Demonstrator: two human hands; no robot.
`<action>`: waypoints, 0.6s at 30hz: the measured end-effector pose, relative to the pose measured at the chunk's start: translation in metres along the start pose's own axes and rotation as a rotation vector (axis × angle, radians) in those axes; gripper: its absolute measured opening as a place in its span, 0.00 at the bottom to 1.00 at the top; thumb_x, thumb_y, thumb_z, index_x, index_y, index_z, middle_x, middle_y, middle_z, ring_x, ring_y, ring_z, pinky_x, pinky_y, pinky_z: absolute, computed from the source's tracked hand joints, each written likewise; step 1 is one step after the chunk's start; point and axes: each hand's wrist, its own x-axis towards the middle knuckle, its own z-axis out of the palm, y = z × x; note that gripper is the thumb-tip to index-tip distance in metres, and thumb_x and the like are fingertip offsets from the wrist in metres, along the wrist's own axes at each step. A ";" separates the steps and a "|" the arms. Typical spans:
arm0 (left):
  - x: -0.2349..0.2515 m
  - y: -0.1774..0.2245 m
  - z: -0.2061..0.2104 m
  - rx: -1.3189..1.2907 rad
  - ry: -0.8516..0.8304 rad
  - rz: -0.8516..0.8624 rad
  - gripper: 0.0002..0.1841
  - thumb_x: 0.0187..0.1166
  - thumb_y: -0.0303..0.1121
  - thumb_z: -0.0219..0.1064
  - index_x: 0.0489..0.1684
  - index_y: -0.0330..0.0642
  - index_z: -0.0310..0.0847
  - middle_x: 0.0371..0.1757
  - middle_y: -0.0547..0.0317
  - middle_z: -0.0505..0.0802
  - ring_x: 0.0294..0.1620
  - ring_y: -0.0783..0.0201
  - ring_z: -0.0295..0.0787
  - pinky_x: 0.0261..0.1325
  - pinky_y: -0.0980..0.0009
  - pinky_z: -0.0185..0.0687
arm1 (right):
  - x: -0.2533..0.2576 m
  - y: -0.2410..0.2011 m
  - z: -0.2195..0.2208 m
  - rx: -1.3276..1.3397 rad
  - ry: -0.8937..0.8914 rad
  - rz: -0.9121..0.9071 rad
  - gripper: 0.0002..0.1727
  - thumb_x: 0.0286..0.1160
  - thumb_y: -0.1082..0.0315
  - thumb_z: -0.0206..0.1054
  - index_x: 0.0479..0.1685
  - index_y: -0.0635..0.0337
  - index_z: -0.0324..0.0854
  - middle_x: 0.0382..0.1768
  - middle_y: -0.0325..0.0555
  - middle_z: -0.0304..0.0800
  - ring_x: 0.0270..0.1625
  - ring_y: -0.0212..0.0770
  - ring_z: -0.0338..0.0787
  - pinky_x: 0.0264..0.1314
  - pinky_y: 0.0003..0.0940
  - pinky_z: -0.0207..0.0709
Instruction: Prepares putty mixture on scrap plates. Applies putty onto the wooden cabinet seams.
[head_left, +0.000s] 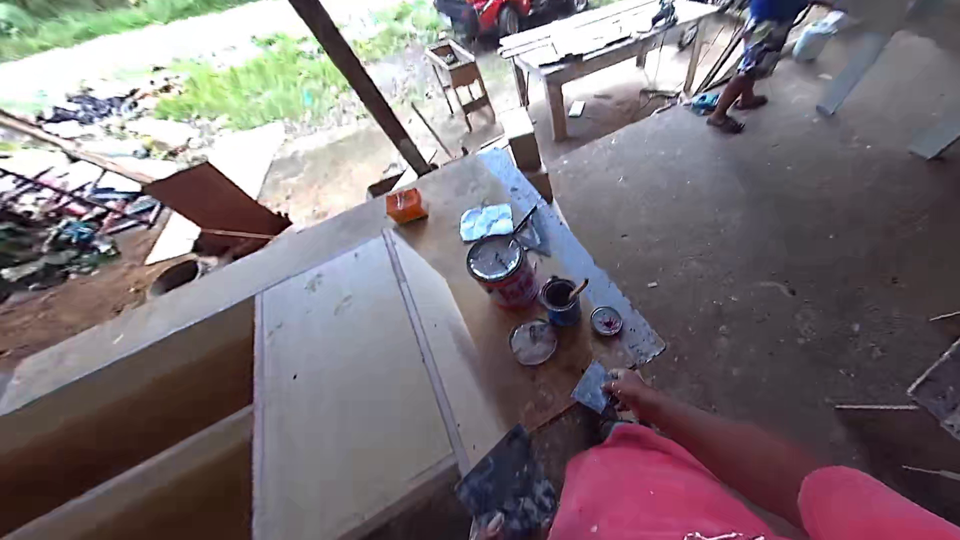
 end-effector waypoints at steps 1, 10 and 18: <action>0.004 -0.003 0.001 0.035 0.016 -0.019 0.14 0.72 0.34 0.71 0.55 0.49 0.92 0.50 0.53 0.97 0.52 0.56 0.96 0.56 0.53 0.93 | 0.014 0.002 0.001 0.024 -0.004 0.027 0.20 0.83 0.69 0.65 0.71 0.60 0.75 0.48 0.56 0.86 0.38 0.45 0.87 0.40 0.42 0.83; 0.051 -0.011 0.024 0.255 0.682 0.043 0.17 0.72 0.17 0.65 0.57 0.43 0.78 0.40 0.48 0.96 0.29 0.61 0.95 0.27 0.68 0.91 | 0.071 -0.027 0.001 -0.600 0.068 -0.127 0.35 0.74 0.58 0.73 0.79 0.66 0.72 0.72 0.65 0.80 0.74 0.60 0.83 0.77 0.60 0.75; 0.073 -0.023 0.021 0.211 0.861 0.212 0.08 0.73 0.28 0.70 0.46 0.41 0.86 0.33 0.50 0.95 0.27 0.61 0.93 0.33 0.66 0.92 | 0.091 -0.150 -0.027 -0.416 0.335 -0.596 0.42 0.74 0.49 0.75 0.82 0.64 0.64 0.46 0.59 0.91 0.44 0.56 0.92 0.55 0.60 0.84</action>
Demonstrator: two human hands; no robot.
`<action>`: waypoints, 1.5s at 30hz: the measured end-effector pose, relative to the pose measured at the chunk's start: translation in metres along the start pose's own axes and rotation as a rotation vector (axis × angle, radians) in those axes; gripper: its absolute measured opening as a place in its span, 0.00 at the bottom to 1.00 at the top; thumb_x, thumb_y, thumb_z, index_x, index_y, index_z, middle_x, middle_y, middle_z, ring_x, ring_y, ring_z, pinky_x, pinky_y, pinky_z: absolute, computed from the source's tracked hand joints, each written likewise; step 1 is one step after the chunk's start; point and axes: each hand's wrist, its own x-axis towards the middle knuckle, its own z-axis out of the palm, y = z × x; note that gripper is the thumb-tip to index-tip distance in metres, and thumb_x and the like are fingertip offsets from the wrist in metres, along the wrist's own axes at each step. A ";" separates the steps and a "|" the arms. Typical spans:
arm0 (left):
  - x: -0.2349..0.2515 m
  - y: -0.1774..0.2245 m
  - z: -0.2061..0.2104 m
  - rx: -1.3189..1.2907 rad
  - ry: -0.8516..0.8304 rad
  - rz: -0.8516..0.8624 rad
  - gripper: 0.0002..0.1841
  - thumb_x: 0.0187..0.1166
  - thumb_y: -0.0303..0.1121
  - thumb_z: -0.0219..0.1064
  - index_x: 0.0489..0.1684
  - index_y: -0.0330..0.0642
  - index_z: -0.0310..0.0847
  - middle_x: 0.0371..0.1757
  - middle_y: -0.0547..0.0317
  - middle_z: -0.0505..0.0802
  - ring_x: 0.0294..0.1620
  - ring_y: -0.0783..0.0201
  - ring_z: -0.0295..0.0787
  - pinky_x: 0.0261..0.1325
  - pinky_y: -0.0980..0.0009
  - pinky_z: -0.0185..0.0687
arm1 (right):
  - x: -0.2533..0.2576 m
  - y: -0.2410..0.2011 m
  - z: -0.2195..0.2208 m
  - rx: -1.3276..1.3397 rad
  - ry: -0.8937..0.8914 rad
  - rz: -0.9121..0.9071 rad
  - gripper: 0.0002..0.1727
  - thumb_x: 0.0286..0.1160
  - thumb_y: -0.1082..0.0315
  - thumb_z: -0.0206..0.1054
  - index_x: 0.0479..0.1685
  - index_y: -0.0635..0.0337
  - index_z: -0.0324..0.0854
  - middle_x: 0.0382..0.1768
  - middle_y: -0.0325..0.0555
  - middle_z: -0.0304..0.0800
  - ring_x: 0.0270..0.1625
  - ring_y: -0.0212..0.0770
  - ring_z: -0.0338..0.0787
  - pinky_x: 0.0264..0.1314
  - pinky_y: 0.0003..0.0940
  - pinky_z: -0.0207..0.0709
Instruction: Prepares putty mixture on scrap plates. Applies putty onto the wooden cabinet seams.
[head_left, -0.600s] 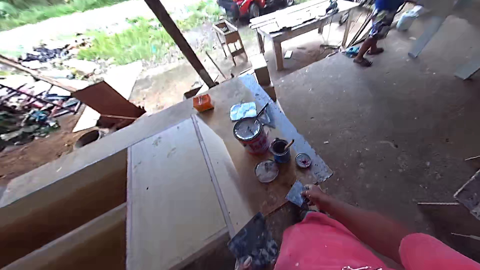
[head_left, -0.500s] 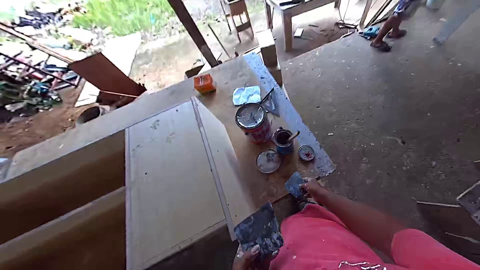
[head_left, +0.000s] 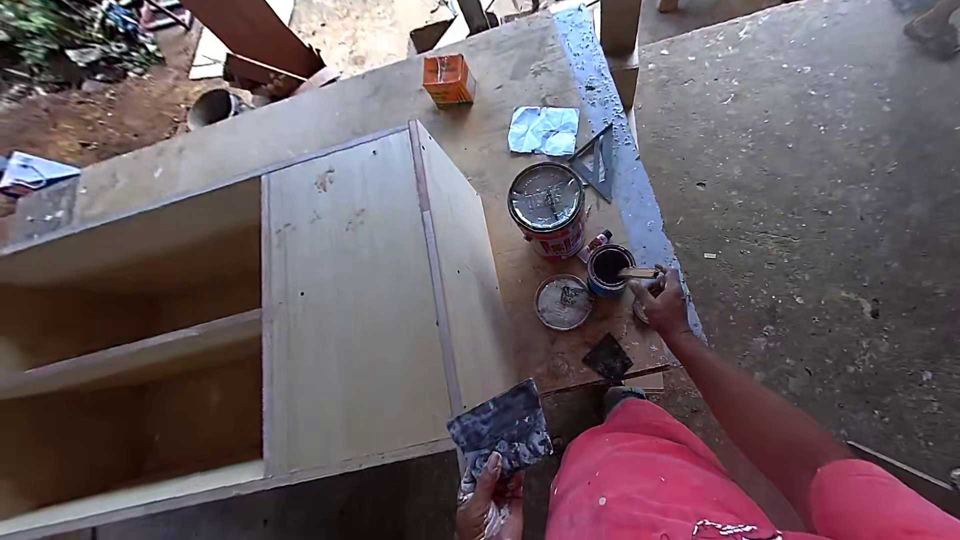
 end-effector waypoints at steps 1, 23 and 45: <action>-0.002 -0.001 0.004 -0.011 0.037 -0.002 0.07 0.77 0.30 0.66 0.46 0.42 0.86 0.34 0.50 0.95 0.29 0.61 0.94 0.35 0.64 0.93 | 0.010 -0.006 0.003 -0.029 -0.012 -0.029 0.37 0.78 0.48 0.72 0.77 0.63 0.70 0.46 0.60 0.91 0.45 0.58 0.92 0.54 0.62 0.84; 0.017 -0.030 0.044 0.154 -0.041 -0.029 0.18 0.87 0.26 0.59 0.72 0.34 0.71 0.54 0.46 0.92 0.52 0.58 0.93 0.57 0.59 0.91 | 0.079 -0.027 0.004 0.136 -0.183 0.219 0.22 0.91 0.56 0.58 0.59 0.70 0.80 0.37 0.56 0.93 0.32 0.46 0.95 0.43 0.45 0.91; 0.165 -0.092 0.199 0.230 -0.275 -0.190 0.17 0.84 0.25 0.61 0.68 0.32 0.72 0.52 0.44 0.88 0.49 0.57 0.89 0.54 0.60 0.87 | 0.008 -0.150 -0.144 0.298 -0.171 -0.487 0.07 0.84 0.66 0.60 0.47 0.56 0.83 0.26 0.37 0.92 0.20 0.32 0.89 0.24 0.26 0.87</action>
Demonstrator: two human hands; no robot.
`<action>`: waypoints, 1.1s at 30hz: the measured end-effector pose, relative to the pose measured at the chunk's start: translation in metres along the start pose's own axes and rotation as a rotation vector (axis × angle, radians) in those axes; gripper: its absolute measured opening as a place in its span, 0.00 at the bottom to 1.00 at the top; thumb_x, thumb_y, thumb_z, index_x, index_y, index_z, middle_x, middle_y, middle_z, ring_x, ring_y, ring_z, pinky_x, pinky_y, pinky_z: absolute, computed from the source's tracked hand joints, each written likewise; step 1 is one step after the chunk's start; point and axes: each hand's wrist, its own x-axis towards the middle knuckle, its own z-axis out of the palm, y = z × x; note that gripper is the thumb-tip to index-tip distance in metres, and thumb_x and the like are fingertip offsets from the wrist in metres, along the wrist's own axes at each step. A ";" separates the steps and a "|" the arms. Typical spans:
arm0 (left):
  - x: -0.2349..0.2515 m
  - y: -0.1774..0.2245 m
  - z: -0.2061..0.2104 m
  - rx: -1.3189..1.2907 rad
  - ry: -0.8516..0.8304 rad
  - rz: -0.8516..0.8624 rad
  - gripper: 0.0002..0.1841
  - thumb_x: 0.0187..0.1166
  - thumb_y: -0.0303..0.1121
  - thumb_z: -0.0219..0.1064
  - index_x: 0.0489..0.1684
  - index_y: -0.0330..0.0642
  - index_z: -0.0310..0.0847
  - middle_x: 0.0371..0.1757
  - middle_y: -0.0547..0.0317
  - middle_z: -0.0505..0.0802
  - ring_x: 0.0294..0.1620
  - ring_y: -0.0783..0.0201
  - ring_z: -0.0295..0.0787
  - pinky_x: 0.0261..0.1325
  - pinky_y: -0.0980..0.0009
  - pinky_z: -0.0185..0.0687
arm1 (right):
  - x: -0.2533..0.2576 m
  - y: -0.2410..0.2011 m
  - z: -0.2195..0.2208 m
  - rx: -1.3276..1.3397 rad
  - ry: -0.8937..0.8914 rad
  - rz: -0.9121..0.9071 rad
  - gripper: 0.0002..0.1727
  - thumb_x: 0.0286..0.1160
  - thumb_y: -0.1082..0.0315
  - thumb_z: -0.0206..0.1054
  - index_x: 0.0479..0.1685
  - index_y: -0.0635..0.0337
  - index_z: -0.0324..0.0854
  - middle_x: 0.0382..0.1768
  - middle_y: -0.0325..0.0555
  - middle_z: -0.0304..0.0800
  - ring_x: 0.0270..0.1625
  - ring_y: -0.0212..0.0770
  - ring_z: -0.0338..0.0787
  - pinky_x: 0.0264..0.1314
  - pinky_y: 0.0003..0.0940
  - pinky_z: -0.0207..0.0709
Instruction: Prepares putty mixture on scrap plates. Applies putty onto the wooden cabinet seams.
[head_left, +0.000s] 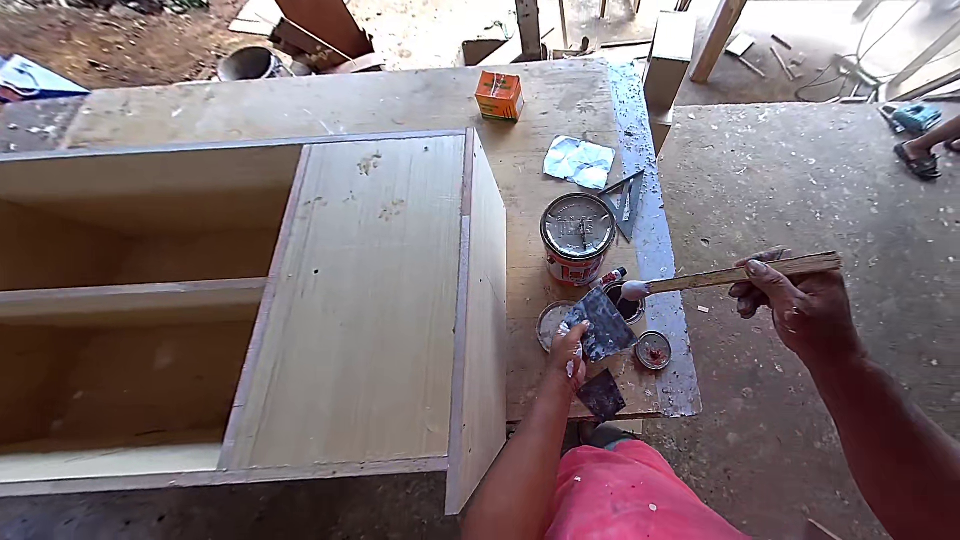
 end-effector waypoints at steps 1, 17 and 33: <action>0.005 0.001 0.006 -0.011 -0.006 -0.004 0.16 0.83 0.24 0.61 0.67 0.32 0.74 0.51 0.45 0.88 0.48 0.58 0.88 0.54 0.60 0.86 | 0.000 -0.006 -0.001 0.007 -0.026 -0.039 0.08 0.83 0.66 0.60 0.47 0.55 0.84 0.27 0.36 0.93 0.20 0.32 0.89 0.24 0.26 0.88; 0.013 0.000 0.027 -0.112 -0.106 0.015 0.11 0.83 0.25 0.61 0.60 0.34 0.75 0.46 0.48 0.89 0.45 0.60 0.88 0.53 0.60 0.86 | 0.015 -0.007 0.013 -0.382 -0.204 -0.198 0.12 0.82 0.57 0.64 0.49 0.56 0.86 0.28 0.31 0.90 0.22 0.23 0.86 0.26 0.20 0.85; 0.029 -0.015 0.018 -0.138 -0.160 0.014 0.13 0.83 0.24 0.58 0.63 0.35 0.72 0.44 0.49 0.89 0.42 0.60 0.89 0.50 0.61 0.88 | 0.036 0.099 0.056 -0.533 -0.335 -0.076 0.10 0.81 0.65 0.64 0.46 0.62 0.87 0.29 0.44 0.90 0.26 0.37 0.89 0.35 0.41 0.88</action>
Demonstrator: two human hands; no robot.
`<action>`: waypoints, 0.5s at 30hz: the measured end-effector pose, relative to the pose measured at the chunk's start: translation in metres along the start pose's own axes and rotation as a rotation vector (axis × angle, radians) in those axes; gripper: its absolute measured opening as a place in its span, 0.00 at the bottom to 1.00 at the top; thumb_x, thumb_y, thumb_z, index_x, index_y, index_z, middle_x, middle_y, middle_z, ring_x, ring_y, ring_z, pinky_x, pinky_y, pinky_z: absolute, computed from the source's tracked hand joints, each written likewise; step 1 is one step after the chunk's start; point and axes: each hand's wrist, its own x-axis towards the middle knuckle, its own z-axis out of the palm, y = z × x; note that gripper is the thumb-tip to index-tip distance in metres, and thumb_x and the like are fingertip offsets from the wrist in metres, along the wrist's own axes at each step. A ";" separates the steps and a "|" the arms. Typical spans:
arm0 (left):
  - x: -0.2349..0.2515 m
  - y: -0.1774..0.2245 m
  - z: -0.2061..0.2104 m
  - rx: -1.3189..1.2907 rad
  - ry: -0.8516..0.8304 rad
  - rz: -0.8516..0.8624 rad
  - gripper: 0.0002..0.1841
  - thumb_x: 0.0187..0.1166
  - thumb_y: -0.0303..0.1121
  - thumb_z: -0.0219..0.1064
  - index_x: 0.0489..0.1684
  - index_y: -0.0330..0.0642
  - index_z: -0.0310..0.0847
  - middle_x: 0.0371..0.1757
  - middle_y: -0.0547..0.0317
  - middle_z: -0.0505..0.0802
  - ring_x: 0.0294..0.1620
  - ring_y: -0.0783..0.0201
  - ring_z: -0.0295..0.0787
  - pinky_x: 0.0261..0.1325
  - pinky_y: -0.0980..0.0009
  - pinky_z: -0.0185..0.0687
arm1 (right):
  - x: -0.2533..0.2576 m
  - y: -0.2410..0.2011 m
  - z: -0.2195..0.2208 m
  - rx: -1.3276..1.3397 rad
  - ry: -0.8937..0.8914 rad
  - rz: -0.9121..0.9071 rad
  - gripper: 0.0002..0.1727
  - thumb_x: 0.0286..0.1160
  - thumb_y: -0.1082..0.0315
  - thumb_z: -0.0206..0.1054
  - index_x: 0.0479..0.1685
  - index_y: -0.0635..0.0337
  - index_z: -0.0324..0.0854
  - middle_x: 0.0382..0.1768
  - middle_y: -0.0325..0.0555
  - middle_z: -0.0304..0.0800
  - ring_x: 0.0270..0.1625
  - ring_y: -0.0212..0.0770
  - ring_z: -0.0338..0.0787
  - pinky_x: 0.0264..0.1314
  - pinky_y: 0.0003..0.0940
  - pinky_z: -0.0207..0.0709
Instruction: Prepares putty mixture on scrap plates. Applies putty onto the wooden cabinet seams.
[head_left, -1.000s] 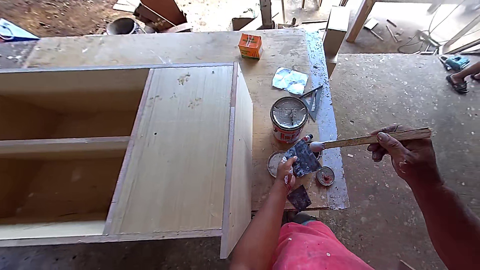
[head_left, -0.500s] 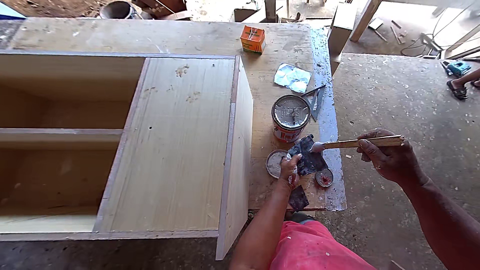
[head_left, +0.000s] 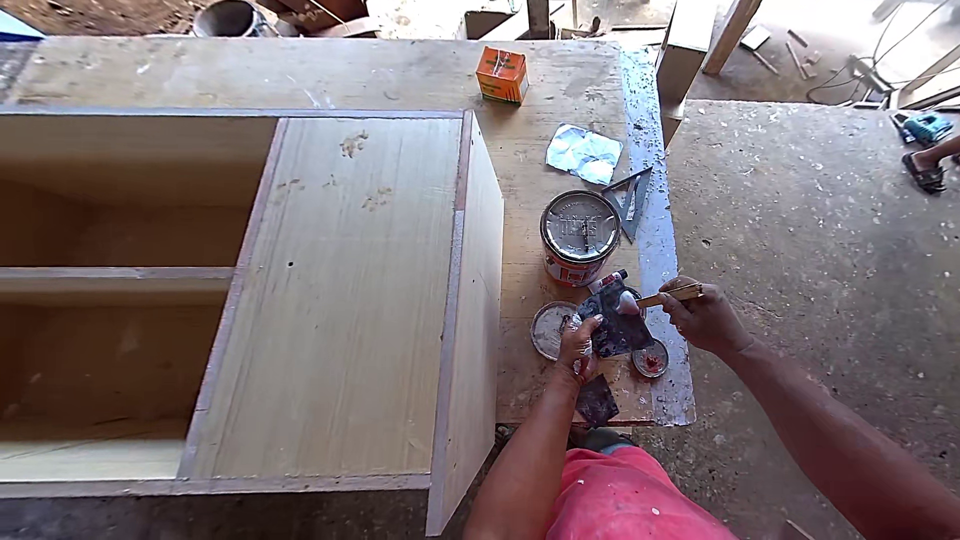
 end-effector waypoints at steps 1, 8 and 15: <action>0.001 0.002 -0.005 0.003 0.007 0.004 0.14 0.83 0.24 0.57 0.64 0.35 0.71 0.44 0.49 0.89 0.43 0.59 0.89 0.50 0.60 0.88 | 0.002 0.007 0.010 -0.030 -0.016 -0.007 0.10 0.81 0.66 0.65 0.46 0.63 0.87 0.31 0.47 0.90 0.29 0.40 0.89 0.38 0.46 0.86; -0.012 0.012 -0.038 0.024 0.139 0.035 0.17 0.83 0.25 0.58 0.68 0.34 0.70 0.48 0.46 0.89 0.46 0.57 0.90 0.52 0.57 0.89 | 0.009 0.049 0.067 0.107 0.011 0.357 0.14 0.86 0.64 0.60 0.52 0.68 0.85 0.37 0.55 0.93 0.37 0.48 0.94 0.50 0.52 0.88; -0.013 0.007 -0.048 0.019 0.188 0.040 0.20 0.84 0.24 0.58 0.73 0.34 0.67 0.54 0.44 0.88 0.50 0.55 0.89 0.55 0.56 0.87 | 0.001 0.034 0.055 0.608 0.270 0.738 0.14 0.91 0.65 0.57 0.49 0.70 0.80 0.24 0.48 0.91 0.21 0.38 0.91 0.29 0.33 0.89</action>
